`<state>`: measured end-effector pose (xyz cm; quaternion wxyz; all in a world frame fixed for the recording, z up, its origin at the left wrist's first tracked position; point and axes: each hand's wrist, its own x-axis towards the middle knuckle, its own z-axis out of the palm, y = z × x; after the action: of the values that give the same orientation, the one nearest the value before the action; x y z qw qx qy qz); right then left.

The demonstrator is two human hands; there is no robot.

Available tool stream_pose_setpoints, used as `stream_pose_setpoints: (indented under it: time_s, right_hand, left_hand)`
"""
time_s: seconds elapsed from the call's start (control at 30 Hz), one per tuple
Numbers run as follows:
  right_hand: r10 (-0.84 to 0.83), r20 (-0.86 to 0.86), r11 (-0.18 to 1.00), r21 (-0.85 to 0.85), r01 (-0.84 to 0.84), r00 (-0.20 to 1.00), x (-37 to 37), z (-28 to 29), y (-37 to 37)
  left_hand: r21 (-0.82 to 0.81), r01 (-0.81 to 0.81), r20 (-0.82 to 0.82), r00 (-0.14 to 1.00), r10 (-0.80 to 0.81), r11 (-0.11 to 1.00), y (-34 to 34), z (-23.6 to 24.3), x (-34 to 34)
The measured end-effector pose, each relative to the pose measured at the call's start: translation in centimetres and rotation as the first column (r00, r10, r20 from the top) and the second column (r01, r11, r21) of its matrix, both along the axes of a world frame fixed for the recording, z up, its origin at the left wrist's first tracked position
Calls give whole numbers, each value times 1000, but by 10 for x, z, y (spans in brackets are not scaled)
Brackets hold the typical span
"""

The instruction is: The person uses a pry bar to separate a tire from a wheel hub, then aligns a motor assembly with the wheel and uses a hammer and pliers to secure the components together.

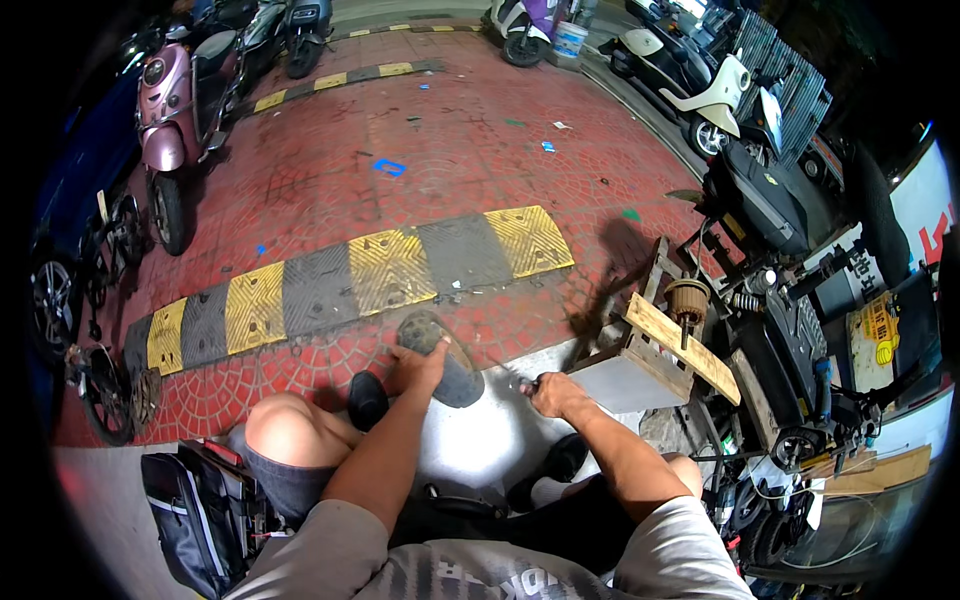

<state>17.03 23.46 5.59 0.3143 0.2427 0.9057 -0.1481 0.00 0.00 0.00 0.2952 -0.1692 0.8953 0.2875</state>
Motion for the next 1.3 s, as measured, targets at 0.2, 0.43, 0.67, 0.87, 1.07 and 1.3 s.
stream_pose_setpoints:
  time_s: [0.2,0.43,0.67,0.87,1.07,1.3]
  right_hand:
    - [-48,83,997,-51,52,995,24,-3,41]
    - [247,7,927,-293,-234,969,192,-100,21]
    - [-183,194,858,-447,253,964,240,-116,42]
    - [-501,132,795,-321,515,855,218,-98,65]
    - [-402,-242,883,151,444,883,186,-112,94]
    - [-301,-249,894,261,363,921,119,-45,65]
  left_hand:
    - [75,-53,-193,979,66,996,3,-25,8]
    - [118,-162,-31,985,167,980,9,7,2]
    - [139,-240,-45,968,248,961,14,3,1]
    - [133,-273,-73,956,285,953,9,0,4]
    - [131,-242,-120,959,258,961,15,-7,0]
    - [135,-246,-93,961,259,960,7,-18,-4]
